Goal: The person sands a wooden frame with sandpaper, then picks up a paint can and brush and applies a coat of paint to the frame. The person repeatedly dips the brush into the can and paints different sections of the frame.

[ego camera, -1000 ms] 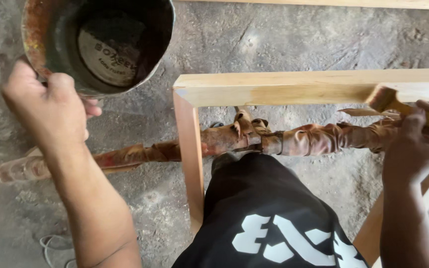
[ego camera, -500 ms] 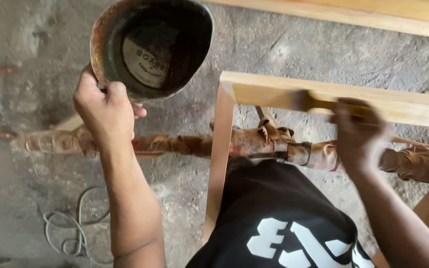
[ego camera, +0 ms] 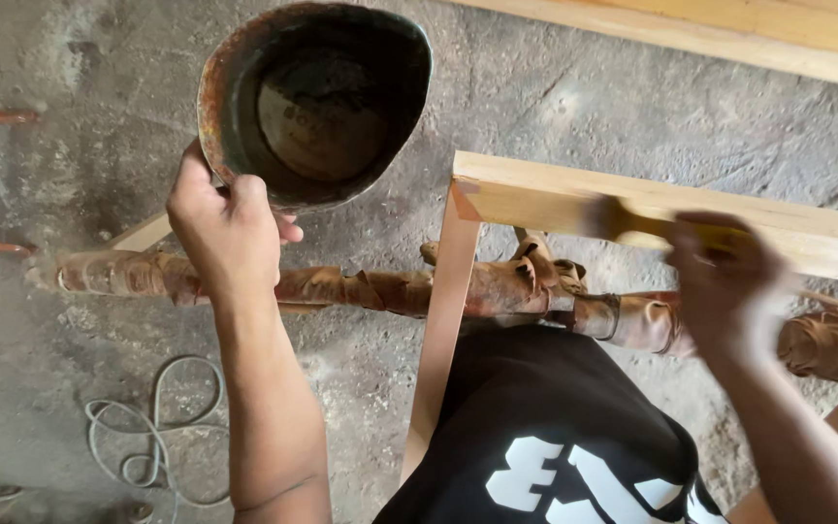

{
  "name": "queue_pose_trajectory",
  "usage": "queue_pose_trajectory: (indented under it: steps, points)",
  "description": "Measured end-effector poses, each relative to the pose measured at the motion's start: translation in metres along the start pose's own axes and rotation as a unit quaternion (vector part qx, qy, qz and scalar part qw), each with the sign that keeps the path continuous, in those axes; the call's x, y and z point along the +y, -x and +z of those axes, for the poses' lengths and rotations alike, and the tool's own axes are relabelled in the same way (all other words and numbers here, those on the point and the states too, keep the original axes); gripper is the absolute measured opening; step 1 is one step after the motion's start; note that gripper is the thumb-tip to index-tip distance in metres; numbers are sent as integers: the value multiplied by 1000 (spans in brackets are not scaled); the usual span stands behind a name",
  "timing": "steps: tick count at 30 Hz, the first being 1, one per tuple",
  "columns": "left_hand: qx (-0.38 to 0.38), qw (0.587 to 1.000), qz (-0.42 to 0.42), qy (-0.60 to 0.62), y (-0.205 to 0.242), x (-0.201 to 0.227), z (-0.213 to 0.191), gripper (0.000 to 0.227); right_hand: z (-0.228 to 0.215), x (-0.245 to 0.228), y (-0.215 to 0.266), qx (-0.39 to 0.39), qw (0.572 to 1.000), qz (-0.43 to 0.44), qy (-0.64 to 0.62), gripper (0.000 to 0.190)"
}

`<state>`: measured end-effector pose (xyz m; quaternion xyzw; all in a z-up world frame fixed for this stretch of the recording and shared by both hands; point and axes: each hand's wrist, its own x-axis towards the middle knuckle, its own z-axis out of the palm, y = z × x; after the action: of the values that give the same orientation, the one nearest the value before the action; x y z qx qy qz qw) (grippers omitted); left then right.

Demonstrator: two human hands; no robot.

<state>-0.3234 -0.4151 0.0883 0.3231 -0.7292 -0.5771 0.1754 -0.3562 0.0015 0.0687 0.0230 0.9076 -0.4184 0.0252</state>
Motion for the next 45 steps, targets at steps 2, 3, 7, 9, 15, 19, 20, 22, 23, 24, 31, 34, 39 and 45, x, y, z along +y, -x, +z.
queue_pose_trajectory:
  steps: [2,3,7,9,15,19,20,22,23,24,31,34,39,45]
  points:
    - [-5,1000,-17,13,-4,3,-1,39,-36,11,7,40,996,77,19,16]
    - [-6,1000,-21,15,-3,5,0,37,-49,7,7,56,989,133,-42,16]
    - [-14,1000,-25,13,-8,12,12,36,-18,-56,-39,-13,992,74,-99,16]
    - [-18,999,-24,13,-11,14,19,38,28,-88,-78,-84,981,78,-155,17]
    - [-36,999,-8,14,-25,21,44,41,44,-51,-110,-199,953,226,28,22]
    - [-60,998,4,20,-37,18,52,39,-46,6,-111,-110,967,229,25,20]
    - [-61,998,5,23,-40,19,54,38,-57,5,-111,-99,967,234,18,20]
    - [-71,997,12,16,-46,21,57,40,-53,-9,-117,-110,964,241,0,19]
    - [-80,997,17,15,-48,23,62,41,-43,-20,-120,-124,961,245,-6,19]
    - [-92,995,38,-3,-51,26,66,38,-26,-32,-122,-146,956,253,1,19]
    - [-120,991,59,-16,-49,47,100,38,-3,-6,-144,-243,904,311,163,18]
    - [-149,986,71,-34,-51,51,109,40,-91,41,-142,-154,893,339,254,21]
    - [-210,970,115,-50,-58,67,138,36,-134,68,-141,-58,940,317,108,19]
    - [-263,953,132,-70,-55,73,183,33,-108,113,-138,-175,900,350,192,19]
